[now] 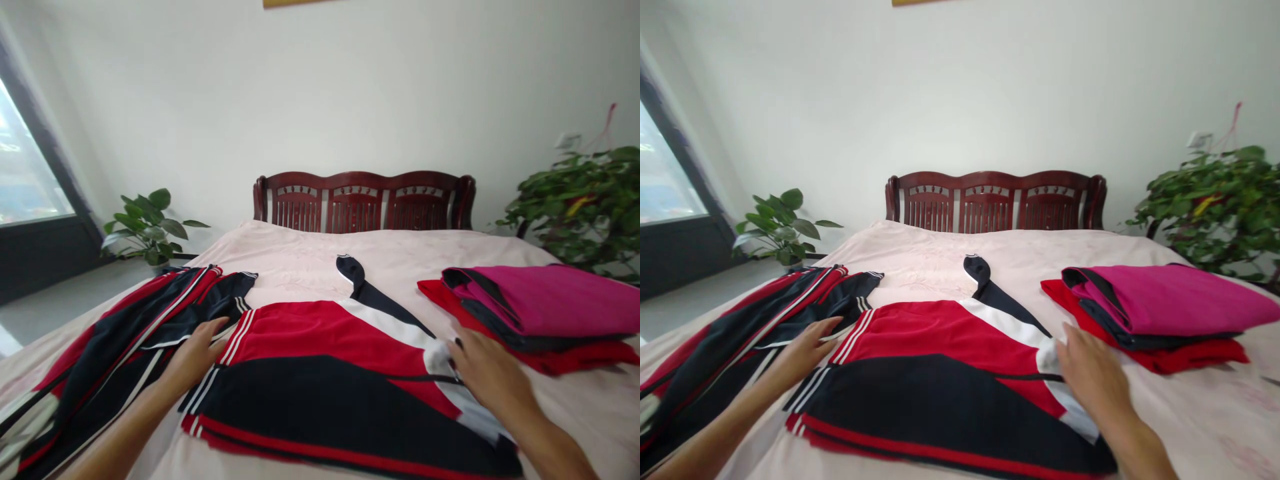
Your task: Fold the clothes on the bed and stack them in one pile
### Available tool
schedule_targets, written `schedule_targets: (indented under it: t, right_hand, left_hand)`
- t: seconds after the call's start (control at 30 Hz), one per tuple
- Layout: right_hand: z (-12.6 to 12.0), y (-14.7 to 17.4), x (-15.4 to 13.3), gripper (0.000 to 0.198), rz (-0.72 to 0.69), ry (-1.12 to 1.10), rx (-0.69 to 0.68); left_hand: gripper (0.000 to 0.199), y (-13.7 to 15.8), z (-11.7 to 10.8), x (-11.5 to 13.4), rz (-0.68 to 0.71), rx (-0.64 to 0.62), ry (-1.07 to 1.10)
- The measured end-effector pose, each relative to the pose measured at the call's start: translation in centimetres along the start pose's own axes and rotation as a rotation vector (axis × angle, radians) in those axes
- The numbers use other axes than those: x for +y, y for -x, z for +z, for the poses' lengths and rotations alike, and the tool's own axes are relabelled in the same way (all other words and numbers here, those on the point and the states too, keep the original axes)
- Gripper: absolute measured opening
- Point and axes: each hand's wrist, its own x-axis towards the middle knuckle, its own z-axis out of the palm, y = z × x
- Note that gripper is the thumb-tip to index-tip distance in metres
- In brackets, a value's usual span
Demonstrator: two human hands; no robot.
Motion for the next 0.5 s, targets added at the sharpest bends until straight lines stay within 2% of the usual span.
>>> schedule_targets:
  t: [0.07, 0.13, 0.2, 0.23, 0.27, 0.33, 0.4, 0.5]
  right_hand:
    - [-0.1, -1.4, -7.3, 0.064, -0.215, -0.072, -0.141]
    - [1.0, -2.3, -13.4, 0.067, -0.371, -0.141, -0.326]
    - [3.0, -3.0, -16.7, 0.069, -0.453, -0.175, -0.469]
    - [4.1, -3.4, -17.1, 0.069, -0.469, -0.177, -0.519]
    - [5.3, -3.8, -16.7, 0.068, -0.474, -0.171, -0.553]
    - [7.4, -4.8, -14.1, 0.067, -0.442, -0.135, -0.554]
    - [9.1, -5.7, -10.1, 0.065, -0.381, -0.082, -0.475]
    - [10.3, -6.9, -4.4, 0.062, -0.298, 0.009, -0.355]
  left_hand:
    - [0.039, -1.3, 4.1, 3.4, 0.208, -0.169, -0.051]
    - [0.042, -1.9, 9.1, 6.5, 0.377, -0.397, -0.136]
    - [0.049, -2.2, 13.5, 8.4, 0.537, -0.578, -0.213]
    - [0.052, -2.3, 15.2, 8.7, 0.585, -0.640, -0.262]
    - [0.055, -2.5, 16.3, 8.6, 0.620, -0.680, -0.312]
    - [0.058, -3.1, 17.1, 7.7, 0.640, -0.706, -0.415]
    - [0.059, -4.2, 16.2, 6.1, 0.643, -0.696, -0.492]
    - [0.062, -5.9, 13.7, 3.7, 0.600, -0.659, -0.563]
